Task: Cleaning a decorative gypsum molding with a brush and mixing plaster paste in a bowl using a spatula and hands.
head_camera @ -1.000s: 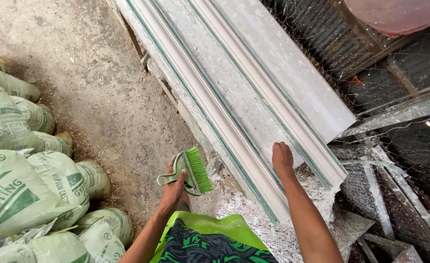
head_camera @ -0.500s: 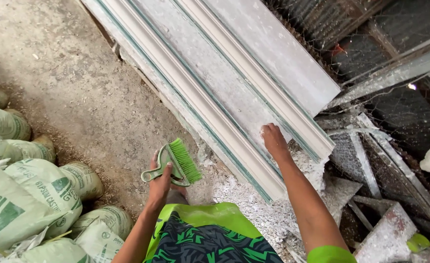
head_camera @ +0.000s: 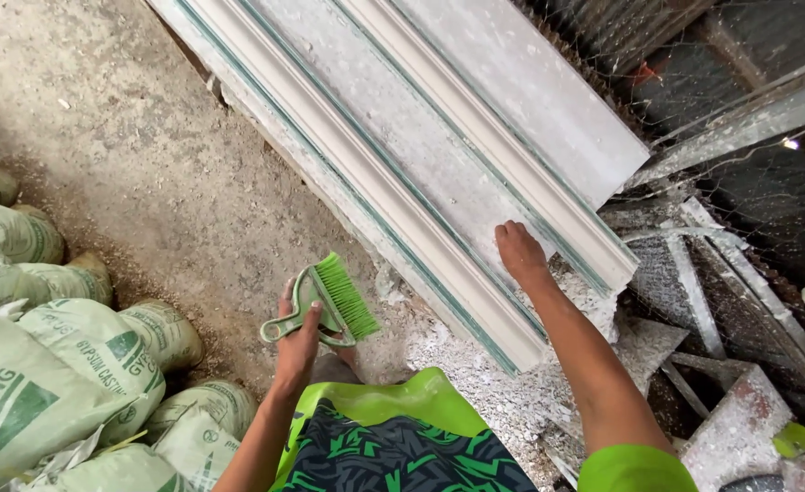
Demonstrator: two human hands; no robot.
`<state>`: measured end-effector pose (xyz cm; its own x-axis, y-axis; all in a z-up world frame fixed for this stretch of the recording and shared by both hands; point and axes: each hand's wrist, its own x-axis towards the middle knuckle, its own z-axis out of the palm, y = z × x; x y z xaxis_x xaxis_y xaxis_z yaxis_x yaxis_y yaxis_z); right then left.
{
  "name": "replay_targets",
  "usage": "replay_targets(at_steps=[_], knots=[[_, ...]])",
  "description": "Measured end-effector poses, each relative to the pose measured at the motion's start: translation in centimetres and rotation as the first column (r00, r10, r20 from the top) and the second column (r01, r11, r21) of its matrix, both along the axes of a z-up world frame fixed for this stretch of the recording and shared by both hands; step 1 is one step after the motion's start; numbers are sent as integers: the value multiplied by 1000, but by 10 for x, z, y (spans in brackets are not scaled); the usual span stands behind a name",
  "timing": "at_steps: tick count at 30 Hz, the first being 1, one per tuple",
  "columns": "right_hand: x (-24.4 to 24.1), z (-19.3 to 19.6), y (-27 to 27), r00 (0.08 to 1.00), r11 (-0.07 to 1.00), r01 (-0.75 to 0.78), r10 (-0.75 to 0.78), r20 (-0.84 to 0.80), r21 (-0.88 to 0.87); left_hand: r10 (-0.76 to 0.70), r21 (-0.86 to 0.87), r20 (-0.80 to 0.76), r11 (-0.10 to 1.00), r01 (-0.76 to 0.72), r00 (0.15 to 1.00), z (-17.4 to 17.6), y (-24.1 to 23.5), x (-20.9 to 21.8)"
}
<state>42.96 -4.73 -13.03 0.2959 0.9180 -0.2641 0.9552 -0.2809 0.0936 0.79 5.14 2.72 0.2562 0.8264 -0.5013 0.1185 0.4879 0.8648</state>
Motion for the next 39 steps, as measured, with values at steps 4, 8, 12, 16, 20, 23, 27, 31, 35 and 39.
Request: replay_targets(at_steps=[4,8,12,16,20,23,27,31,35,39], knots=[[-2,1,8,1000,999,19,-19,4,-38,50,14,7,999,-50,999,-7,6,-1],[1,2,10,996,995,78,-80,-30,-60,92,-7,12,996,-91,996,-7,7,5],[-6,12,7,978,982,183,-186,-99,-38,89,10,12,996,-89,996,-2,10,8],[1,-27,-4,890,890,402,-325,-320,216,56,-24,-21,998,-56,998,-1,11,9],[5,-51,-4,841,792,512,-381,-385,333,-27,-22,-34,999,27,999,-2,15,13],[-14,-40,-8,812,744,561,-409,-416,364,-75,-19,-53,997,75,996,4,12,16],[-13,-49,-1,804,677,589,-437,-404,441,-46,29,-47,998,48,998,14,15,26],[-18,-48,-1,781,632,623,-472,-409,460,-31,45,-35,998,32,999,20,12,21],[-15,-55,-25,732,612,678,-507,-455,407,6,62,-8,998,-5,1000,1,20,2],[19,-58,-89,708,684,699,-624,-331,208,104,25,38,994,-105,994,-24,29,-14]])
